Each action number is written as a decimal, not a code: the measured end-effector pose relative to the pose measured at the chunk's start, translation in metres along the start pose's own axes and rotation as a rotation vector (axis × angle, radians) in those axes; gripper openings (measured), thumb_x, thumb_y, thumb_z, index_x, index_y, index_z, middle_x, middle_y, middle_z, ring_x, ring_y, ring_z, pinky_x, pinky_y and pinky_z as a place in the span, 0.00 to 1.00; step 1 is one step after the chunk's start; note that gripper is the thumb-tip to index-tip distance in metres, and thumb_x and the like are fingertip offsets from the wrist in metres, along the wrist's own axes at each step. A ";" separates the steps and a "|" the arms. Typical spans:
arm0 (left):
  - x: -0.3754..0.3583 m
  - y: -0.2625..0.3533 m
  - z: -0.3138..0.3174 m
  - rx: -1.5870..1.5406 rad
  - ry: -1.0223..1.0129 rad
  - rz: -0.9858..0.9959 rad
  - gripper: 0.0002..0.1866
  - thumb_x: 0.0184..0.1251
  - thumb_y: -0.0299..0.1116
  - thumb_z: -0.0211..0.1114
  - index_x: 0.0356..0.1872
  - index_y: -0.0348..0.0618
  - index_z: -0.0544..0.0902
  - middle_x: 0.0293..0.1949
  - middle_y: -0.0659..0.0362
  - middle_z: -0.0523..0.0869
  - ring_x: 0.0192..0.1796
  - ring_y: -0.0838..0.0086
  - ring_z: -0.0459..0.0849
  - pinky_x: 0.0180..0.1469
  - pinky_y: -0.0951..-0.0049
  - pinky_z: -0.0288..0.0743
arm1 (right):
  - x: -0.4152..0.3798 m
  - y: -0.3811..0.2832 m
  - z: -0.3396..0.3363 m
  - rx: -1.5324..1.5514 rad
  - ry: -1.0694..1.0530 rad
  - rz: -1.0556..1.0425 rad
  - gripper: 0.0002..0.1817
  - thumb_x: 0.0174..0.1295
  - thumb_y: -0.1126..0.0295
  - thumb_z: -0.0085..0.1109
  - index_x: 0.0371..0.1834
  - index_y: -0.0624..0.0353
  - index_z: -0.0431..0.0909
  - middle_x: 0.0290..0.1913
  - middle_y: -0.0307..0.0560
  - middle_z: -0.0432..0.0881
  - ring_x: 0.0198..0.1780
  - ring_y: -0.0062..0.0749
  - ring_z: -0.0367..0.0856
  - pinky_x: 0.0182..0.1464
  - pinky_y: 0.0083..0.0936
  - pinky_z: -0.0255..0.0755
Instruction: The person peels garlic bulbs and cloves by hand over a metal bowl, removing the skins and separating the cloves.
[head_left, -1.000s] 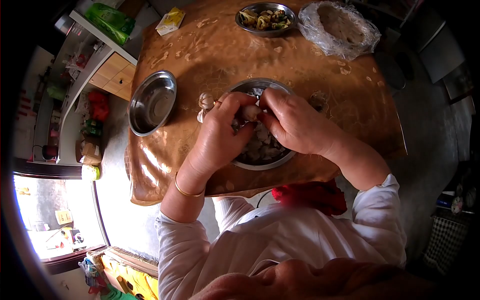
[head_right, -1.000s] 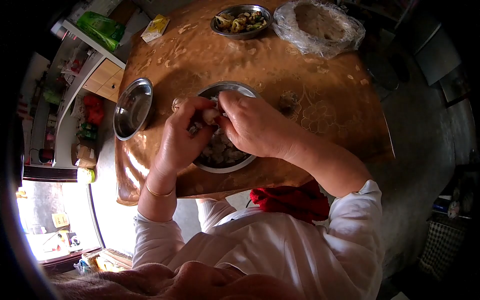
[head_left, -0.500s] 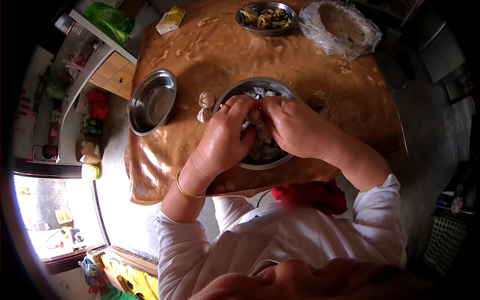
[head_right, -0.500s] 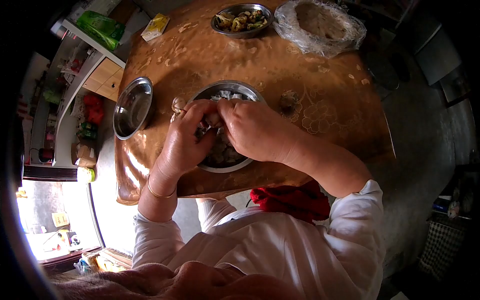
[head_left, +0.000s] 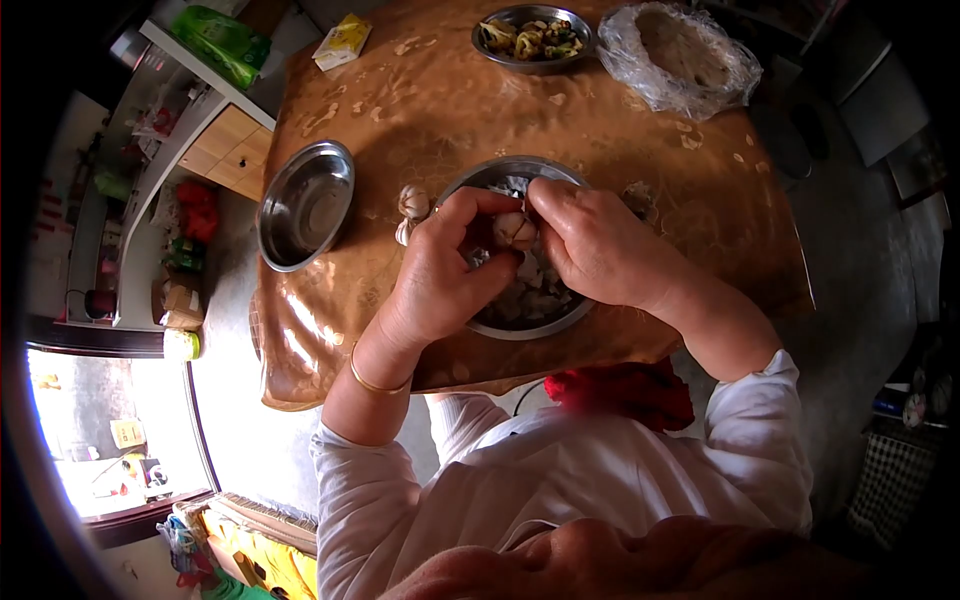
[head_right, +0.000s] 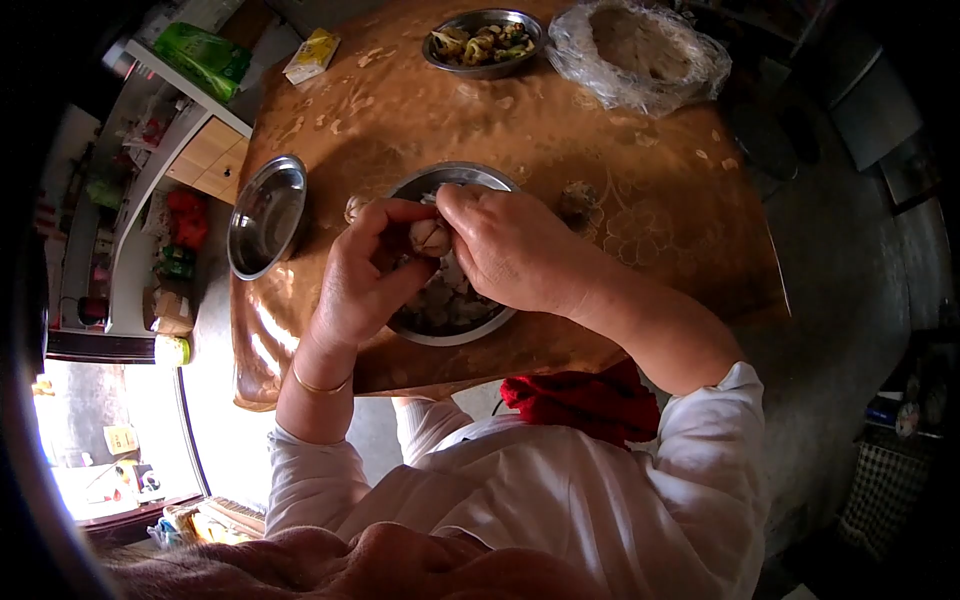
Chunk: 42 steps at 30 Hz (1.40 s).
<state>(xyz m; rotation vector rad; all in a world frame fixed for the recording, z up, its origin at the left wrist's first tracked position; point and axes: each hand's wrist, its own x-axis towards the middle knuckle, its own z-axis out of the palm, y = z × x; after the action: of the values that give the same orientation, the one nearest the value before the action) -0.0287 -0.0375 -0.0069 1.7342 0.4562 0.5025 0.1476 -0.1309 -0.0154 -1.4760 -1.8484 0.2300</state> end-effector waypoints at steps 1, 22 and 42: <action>0.000 0.000 0.000 -0.027 -0.006 -0.014 0.23 0.55 0.13 0.61 0.55 0.33 0.74 0.49 0.56 0.82 0.53 0.75 0.81 0.58 0.74 0.74 | 0.000 0.000 0.000 -0.002 0.000 -0.003 0.08 0.62 0.77 0.54 0.39 0.64 0.66 0.27 0.60 0.79 0.32 0.57 0.82 0.33 0.46 0.75; 0.005 0.004 -0.007 -0.247 0.001 -0.004 0.25 0.62 0.13 0.61 0.61 0.37 0.73 0.50 0.59 0.81 0.53 0.77 0.80 0.58 0.75 0.75 | -0.001 0.001 0.001 0.109 0.008 0.017 0.09 0.59 0.75 0.57 0.39 0.67 0.70 0.33 0.64 0.82 0.36 0.59 0.82 0.39 0.46 0.77; 0.003 -0.006 0.004 0.485 0.153 0.433 0.22 0.49 0.15 0.65 0.50 0.36 0.82 0.50 0.48 0.82 0.53 0.56 0.82 0.55 0.66 0.77 | -0.002 0.004 0.005 0.168 -0.025 0.039 0.08 0.66 0.72 0.50 0.39 0.67 0.68 0.31 0.63 0.80 0.34 0.57 0.82 0.36 0.45 0.76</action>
<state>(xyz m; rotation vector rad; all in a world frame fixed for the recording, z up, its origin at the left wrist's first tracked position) -0.0239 -0.0374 -0.0137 2.2896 0.3233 0.8937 0.1475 -0.1297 -0.0224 -1.3999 -1.7748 0.4144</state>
